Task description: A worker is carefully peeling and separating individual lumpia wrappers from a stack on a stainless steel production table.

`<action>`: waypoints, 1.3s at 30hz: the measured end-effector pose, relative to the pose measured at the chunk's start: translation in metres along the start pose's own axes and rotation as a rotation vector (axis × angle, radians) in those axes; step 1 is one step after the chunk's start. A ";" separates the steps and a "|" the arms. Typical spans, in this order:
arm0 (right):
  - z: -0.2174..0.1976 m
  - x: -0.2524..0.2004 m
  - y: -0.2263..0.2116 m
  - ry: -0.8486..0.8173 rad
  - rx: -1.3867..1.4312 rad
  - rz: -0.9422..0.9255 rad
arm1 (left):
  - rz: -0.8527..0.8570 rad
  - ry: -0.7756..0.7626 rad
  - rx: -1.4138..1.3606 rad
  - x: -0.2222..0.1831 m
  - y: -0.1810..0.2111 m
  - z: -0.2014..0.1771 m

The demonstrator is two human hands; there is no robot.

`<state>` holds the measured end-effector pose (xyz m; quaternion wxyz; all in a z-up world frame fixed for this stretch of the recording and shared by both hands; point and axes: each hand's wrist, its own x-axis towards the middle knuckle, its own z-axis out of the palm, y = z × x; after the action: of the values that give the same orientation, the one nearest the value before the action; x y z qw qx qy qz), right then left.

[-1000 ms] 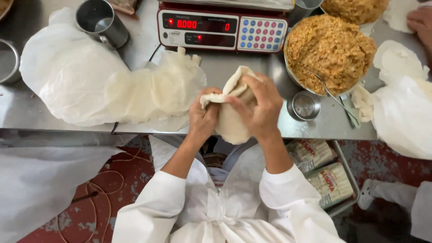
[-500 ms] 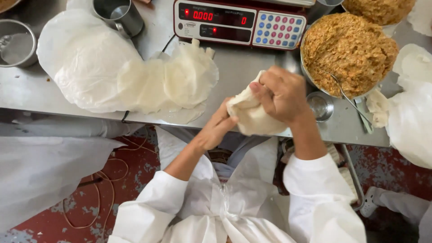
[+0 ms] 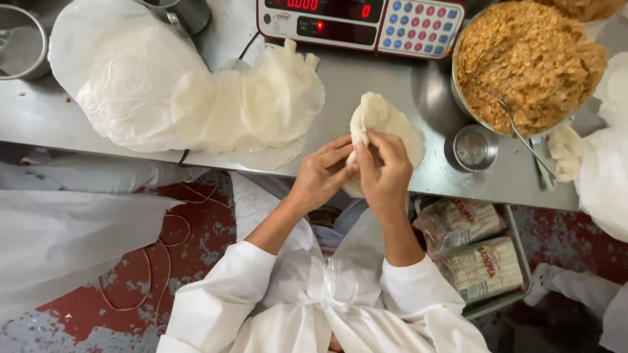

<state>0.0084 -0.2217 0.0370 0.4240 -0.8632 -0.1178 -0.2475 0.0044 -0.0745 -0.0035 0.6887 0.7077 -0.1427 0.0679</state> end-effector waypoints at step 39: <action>-0.123 0.019 0.014 0.685 1.270 0.677 | -0.136 -0.125 0.589 0.017 -0.002 0.004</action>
<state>-0.0102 -0.3272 0.1013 0.8997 -0.3211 0.1693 -0.2424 0.0211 -0.0803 -0.0008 0.4467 0.8876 -0.1112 0.0167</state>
